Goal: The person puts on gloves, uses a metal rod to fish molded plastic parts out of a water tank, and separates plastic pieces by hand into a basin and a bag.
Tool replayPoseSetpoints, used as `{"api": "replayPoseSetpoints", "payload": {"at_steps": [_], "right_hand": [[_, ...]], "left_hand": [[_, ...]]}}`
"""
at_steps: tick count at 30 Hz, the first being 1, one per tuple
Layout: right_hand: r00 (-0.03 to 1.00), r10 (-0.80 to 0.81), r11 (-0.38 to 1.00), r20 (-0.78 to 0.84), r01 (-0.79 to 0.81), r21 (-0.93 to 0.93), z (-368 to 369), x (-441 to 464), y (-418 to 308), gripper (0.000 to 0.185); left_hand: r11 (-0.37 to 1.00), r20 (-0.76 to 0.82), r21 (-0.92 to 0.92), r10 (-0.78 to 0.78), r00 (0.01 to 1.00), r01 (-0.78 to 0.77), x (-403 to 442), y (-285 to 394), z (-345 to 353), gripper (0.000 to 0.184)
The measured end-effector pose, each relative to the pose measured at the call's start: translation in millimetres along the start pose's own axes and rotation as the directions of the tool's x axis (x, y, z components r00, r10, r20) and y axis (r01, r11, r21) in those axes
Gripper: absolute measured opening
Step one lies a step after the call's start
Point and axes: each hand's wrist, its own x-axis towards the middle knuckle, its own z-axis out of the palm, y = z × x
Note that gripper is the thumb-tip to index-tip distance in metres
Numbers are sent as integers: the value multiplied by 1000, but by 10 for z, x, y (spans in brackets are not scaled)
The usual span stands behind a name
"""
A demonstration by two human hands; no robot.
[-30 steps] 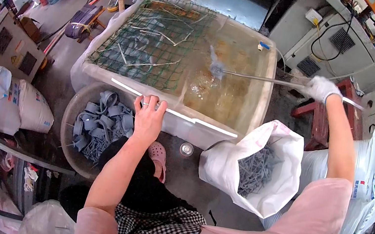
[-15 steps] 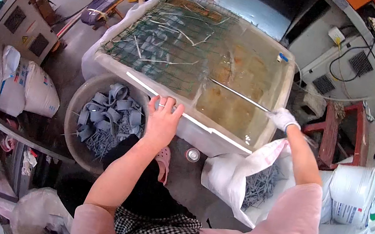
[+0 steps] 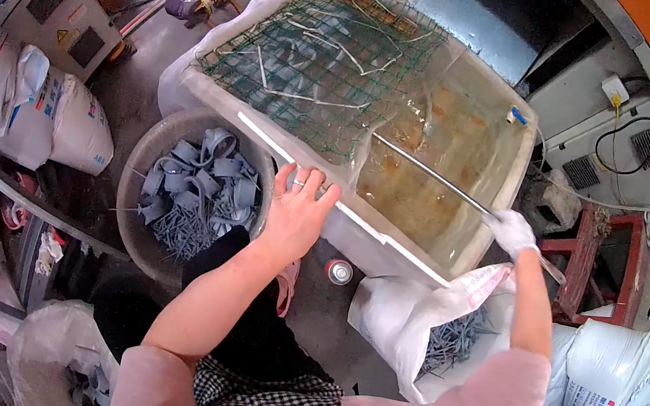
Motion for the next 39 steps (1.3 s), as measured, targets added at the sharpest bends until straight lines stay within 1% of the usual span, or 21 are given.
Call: {"api": "replayPoseSetpoints", "payload": {"at_steps": [1,3,5,6,8,10,11,13,15,16,20,22,23,25,26,29,31,33,35,37,39], "right_hand": [[1000,8,999,-4,-7,38,-42,-155,184,45],[999,-10,984,-44,17,176,16,-376,634,42],[992,119,970,44,-125,209,-162,-672,596,41],[992,124,977,13,-125,172,-149,-724,613,41],[990,138,971,-1,-135,196,-79,-726,544,41],[992,124,972,-19,-117,206,79,-512,520,44],[996,78,988,-47,-71,140,173,-367,517,46],[996,87,986,-4,-85,140,282,-94,328,48],[1000,21,994,-10,-20,112,378,141,102,49],[999,35,989,6,-36,142,475,307,-21,50],[999,-49,976,-1,48,213,686,783,-342,47],[998,-67,985,0,66,158,702,875,-608,42],[997,-71,985,2,70,160,682,875,-707,42],[991,-118,992,-69,120,29,560,779,-863,39],[978,-158,987,-137,152,-51,568,807,-774,38],[967,-166,976,-194,134,-171,167,468,-545,37],[958,-152,973,-244,101,-208,-127,192,-227,37],[949,-117,957,-292,29,-289,-475,-165,64,36],[936,-99,936,-338,-27,-350,-911,-674,167,34],[911,-82,922,-405,-85,-377,-1196,-1063,426,33],[902,-63,907,-428,-127,-402,-1475,-1457,506,34]], "left_hand": [[1000,4,-2,-3,1000,3,-2,4,6,25],[1000,0,-1,17,1000,-17,-1,23,22,25],[1000,-10,7,29,1000,-29,-1,50,36,24],[999,-21,18,38,999,-37,-5,63,39,24],[999,-14,-5,37,999,-37,-9,102,45,23],[999,-13,-21,31,999,-32,6,117,49,23],[999,-19,-16,29,999,-30,4,116,50,22],[1000,-26,-7,24,999,-25,-5,100,32,23],[1000,-11,15,13,1000,-13,2,77,15,24],[1000,-16,19,7,1000,-7,1,65,19,24],[1000,-17,-11,-6,1000,6,3,7,43,23],[1000,-19,-14,-4,1000,3,12,11,52,22],[1000,-20,-8,9,1000,-9,17,16,54,21],[1000,-18,-1,21,1000,-21,15,11,44,21],[1000,-18,-10,16,1000,-16,18,14,38,21],[1000,-28,-18,12,1000,-13,13,18,19,21],[1000,-37,-18,10,999,-11,1,25,22,21],[1000,-34,1,16,999,-16,-4,24,37,21],[1000,-15,2,13,1000,-13,1,45,45,21],[1000,3,6,6,1000,-6,14,71,57,22],[1000,-44,15,28,999,-27,38,115,78,28]]}}
